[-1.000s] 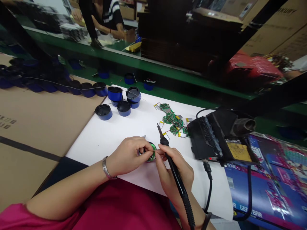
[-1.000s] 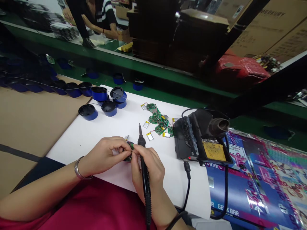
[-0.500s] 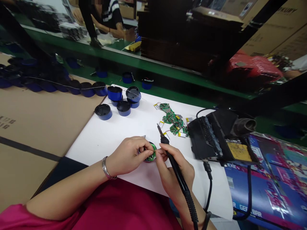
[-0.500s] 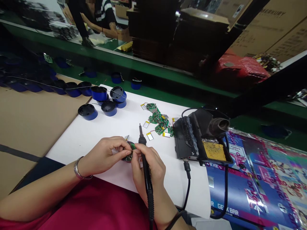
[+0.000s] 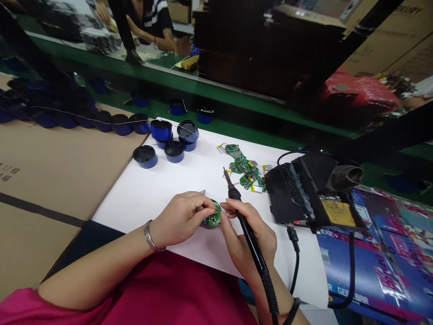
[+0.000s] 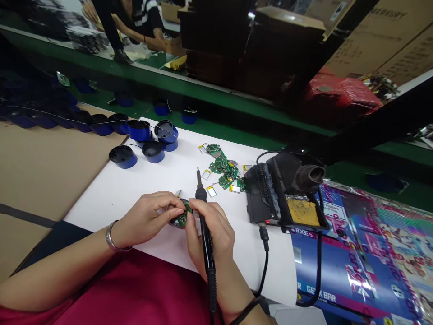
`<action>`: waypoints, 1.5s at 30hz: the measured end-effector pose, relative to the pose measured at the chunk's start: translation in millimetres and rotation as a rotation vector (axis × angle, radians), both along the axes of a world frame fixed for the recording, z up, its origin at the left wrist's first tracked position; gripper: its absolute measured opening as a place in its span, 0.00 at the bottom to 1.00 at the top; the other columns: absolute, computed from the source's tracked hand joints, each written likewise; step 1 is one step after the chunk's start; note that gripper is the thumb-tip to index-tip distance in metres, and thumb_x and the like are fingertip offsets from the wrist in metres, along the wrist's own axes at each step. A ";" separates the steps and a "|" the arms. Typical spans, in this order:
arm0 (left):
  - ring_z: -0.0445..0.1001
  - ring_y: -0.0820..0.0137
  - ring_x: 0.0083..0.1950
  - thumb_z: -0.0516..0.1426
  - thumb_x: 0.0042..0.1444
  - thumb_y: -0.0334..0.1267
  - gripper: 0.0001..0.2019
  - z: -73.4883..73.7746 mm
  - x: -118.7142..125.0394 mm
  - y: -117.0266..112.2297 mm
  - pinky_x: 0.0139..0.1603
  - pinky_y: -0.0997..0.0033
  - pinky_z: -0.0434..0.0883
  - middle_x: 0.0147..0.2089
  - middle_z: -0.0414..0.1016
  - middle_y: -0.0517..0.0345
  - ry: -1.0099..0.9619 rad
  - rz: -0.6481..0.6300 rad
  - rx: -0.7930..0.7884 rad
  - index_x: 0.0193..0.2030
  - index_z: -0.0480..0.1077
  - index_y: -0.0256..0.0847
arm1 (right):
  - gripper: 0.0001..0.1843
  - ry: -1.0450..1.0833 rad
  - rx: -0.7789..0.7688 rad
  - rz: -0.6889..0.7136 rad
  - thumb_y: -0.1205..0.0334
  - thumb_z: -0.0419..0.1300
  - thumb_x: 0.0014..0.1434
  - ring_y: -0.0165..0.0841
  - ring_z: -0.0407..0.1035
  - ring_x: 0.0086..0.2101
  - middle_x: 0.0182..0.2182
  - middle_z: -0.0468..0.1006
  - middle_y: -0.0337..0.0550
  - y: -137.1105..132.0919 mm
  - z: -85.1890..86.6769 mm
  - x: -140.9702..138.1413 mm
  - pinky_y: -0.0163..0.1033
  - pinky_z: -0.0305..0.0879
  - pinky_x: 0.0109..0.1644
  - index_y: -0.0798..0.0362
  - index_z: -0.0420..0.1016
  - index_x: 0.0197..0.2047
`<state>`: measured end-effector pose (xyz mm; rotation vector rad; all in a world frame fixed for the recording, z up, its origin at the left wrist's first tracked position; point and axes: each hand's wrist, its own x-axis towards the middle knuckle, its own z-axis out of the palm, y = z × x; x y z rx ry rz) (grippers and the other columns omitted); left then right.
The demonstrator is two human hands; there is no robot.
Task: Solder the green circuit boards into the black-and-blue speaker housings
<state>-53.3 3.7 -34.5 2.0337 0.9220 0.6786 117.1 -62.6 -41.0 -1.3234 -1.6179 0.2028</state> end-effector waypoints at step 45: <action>0.73 0.68 0.44 0.60 0.57 0.28 0.05 -3.1 -7.1 -9.7 0.52 0.60 0.65 0.39 0.78 0.59 -0.120 -0.019 0.245 0.33 0.75 0.42 | 0.23 -0.189 0.111 0.116 0.78 0.61 0.58 0.34 0.73 0.37 0.38 0.79 0.46 -13.2 -15.8 3.4 0.42 0.73 0.41 0.56 0.69 0.56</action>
